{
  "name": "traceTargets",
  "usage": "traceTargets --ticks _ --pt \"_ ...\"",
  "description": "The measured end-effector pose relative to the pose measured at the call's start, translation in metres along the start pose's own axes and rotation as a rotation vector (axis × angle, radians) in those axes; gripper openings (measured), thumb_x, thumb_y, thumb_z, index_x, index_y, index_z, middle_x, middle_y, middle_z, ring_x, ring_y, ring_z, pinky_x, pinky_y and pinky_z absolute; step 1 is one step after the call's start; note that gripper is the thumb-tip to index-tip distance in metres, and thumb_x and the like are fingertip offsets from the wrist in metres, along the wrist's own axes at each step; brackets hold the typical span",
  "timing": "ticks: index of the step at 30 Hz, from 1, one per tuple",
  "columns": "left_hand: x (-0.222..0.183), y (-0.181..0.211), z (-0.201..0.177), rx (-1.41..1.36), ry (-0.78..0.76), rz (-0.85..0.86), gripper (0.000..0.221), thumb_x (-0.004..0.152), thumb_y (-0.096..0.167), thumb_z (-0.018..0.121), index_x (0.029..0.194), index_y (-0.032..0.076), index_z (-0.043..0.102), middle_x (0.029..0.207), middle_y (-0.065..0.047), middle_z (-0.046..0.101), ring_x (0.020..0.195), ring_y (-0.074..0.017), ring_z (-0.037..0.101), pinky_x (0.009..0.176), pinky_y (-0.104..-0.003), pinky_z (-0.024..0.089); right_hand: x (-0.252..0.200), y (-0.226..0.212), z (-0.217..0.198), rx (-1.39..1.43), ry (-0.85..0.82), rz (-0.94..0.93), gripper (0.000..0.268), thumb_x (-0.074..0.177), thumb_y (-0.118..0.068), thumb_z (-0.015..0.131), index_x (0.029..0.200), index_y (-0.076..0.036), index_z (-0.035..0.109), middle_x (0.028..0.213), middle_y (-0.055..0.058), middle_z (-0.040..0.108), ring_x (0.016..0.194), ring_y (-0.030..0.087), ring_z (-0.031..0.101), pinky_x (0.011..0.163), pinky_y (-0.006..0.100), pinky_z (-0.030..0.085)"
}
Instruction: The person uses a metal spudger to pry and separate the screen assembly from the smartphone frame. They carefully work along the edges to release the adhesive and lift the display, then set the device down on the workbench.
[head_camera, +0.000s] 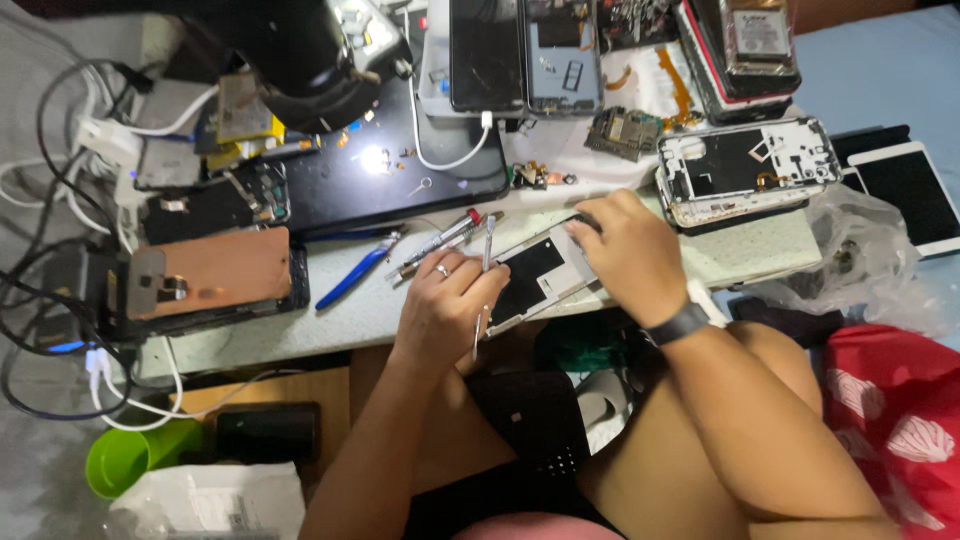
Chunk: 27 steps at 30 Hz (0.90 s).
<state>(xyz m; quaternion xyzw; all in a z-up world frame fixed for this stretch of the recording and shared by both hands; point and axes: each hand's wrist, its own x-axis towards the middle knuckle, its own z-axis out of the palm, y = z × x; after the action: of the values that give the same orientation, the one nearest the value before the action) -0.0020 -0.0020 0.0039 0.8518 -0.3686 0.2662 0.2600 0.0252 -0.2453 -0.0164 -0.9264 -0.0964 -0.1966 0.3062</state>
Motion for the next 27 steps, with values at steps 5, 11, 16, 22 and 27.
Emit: traceTargets --ticks 5,11,16,22,27 --pt "0.002 0.003 -0.002 -0.012 0.02 0.009 0.014 0.085 0.005 0.069 0.097 0.002 0.072 0.091 -0.01 0.07 0.09 -0.027 0.067 0.09 -0.042 0.051 0.009 0.002 0.007 -0.059 -0.005 0.072 0.014 0.092 -0.024 0.072 0.092 -0.011 0.074 0.091 0.012 0.069 0.084 0.036 0.066 0.072 0.047 0.051" --pt "-0.002 0.001 -0.001 -0.018 0.013 -0.007 0.014 0.084 0.004 0.07 0.098 0.002 0.072 0.09 -0.009 0.069 0.091 -0.0264 0.067 0.091 -0.042 0.052 0.004 0.001 0.016 -0.211 0.014 0.021 0.013 0.097 -0.018 0.067 0.091 -0.007 0.069 0.089 0.014 0.066 0.08 0.038 0.066 0.069 0.048 0.052" --pt "-0.002 -0.002 -0.001 -0.019 0.011 0.009 0.016 0.085 0.005 0.071 0.1 0.002 0.073 0.089 -0.01 0.068 0.092 -0.0269 0.067 0.091 -0.043 0.051 0.005 -0.001 0.012 -0.147 0.023 -0.013 0.012 0.096 -0.018 0.067 0.09 -0.007 0.067 0.091 0.016 0.065 0.079 0.04 0.066 0.069 0.048 0.052" --pt "-0.003 -0.004 0.001 -0.002 0.002 0.017 0.019 0.084 0.004 0.068 0.102 0.001 0.073 0.09 -0.009 0.068 0.092 -0.0267 0.067 0.092 -0.043 0.051 0.008 0.003 0.013 -0.16 -0.016 0.019 0.016 0.097 -0.018 0.066 0.091 -0.004 0.063 0.091 0.016 0.065 0.079 0.04 0.066 0.068 0.05 0.051" --pt "-0.003 -0.003 0.001 -0.011 0.006 0.009 0.015 0.087 0.004 0.069 0.101 0.001 0.073 0.09 -0.009 0.068 0.093 -0.0265 0.067 0.092 -0.043 0.051 0.009 0.002 0.015 -0.242 -0.053 0.009 0.016 0.099 -0.016 0.064 0.095 -0.002 0.058 0.093 0.019 0.063 0.082 0.041 0.065 0.07 0.049 0.051"
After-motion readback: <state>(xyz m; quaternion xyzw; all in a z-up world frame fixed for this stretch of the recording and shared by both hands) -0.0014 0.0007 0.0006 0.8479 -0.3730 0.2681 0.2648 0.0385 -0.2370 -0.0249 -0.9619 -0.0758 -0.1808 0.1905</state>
